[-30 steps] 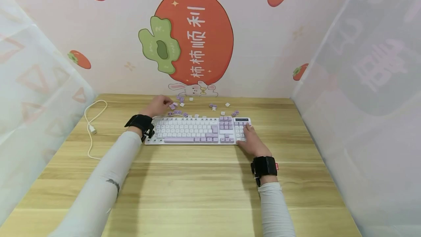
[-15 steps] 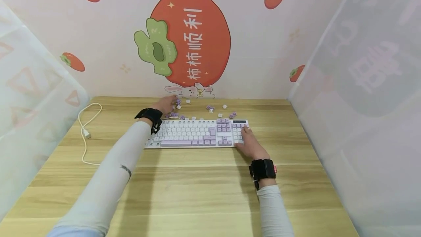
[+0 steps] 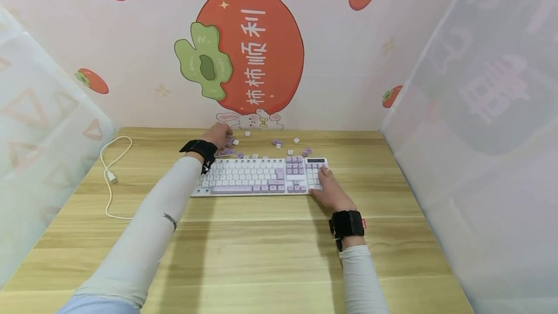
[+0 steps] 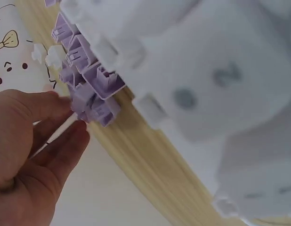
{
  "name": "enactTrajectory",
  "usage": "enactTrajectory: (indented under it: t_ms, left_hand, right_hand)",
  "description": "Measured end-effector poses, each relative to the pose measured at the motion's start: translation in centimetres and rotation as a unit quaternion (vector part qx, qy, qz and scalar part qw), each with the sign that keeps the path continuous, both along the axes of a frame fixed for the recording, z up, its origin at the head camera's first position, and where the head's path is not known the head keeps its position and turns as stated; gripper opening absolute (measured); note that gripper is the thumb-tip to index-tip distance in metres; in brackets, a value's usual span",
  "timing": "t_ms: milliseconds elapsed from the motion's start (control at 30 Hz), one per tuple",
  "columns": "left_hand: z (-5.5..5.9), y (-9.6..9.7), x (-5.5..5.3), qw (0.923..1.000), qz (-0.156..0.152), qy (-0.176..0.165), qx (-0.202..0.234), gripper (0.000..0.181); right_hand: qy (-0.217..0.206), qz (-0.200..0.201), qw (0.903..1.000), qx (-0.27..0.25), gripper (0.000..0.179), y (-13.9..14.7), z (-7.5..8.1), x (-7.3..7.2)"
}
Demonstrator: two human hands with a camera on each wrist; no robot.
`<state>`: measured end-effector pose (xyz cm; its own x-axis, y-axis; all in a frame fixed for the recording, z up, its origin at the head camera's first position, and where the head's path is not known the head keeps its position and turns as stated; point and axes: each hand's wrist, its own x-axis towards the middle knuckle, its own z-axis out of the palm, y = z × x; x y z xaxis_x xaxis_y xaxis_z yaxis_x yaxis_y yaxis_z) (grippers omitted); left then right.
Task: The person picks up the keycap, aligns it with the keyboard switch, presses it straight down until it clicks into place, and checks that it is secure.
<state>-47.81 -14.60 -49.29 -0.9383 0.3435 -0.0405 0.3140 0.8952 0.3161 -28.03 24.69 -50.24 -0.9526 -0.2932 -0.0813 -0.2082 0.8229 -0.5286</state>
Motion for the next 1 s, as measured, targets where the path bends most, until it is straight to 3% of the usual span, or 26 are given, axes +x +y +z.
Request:
enactTrajectory:
  t_ms: [133,233,433,567,800,1000]
  left_hand:
    - [-1.2,-1.1,-0.8,0.9999,-0.002,0.014,0.007,0.015]
    - [-1.7,-1.7,-1.1,0.9995,-0.013,0.026,0.009,0.023]
    - [-0.5,-1.9,0.2,0.9998,-0.004,0.014,0.014,0.013]
    - [0.2,-2.1,0.9,0.999,-0.01,0.025,0.037,0.02]
    - [1.4,-2.1,1.5,0.9928,-0.016,0.033,0.114,0.018]
    - [2.3,-1.9,2.4,0.9799,-0.007,0.04,0.195,0.017]
  right_hand:
    - [-0.004,0.0,1.0,0.002,0.078,-0.2,-0.1,0.0]
    - [-0.007,-0.001,1.0,0.004,0.078,-0.3,-0.1,0.1]
    - [-0.011,-0.002,0.9999,0.0,0.079,-0.4,0.0,0.0]
    - [-0.011,-0.001,0.9999,0.001,0.079,-0.4,0.1,0.0]
    - [-0.005,-0.002,0.9999,0.013,0.08,-0.4,0.0,0.0]
    - [-0.002,0.002,0.9998,0.017,0.079,-0.3,0.2,0.0]
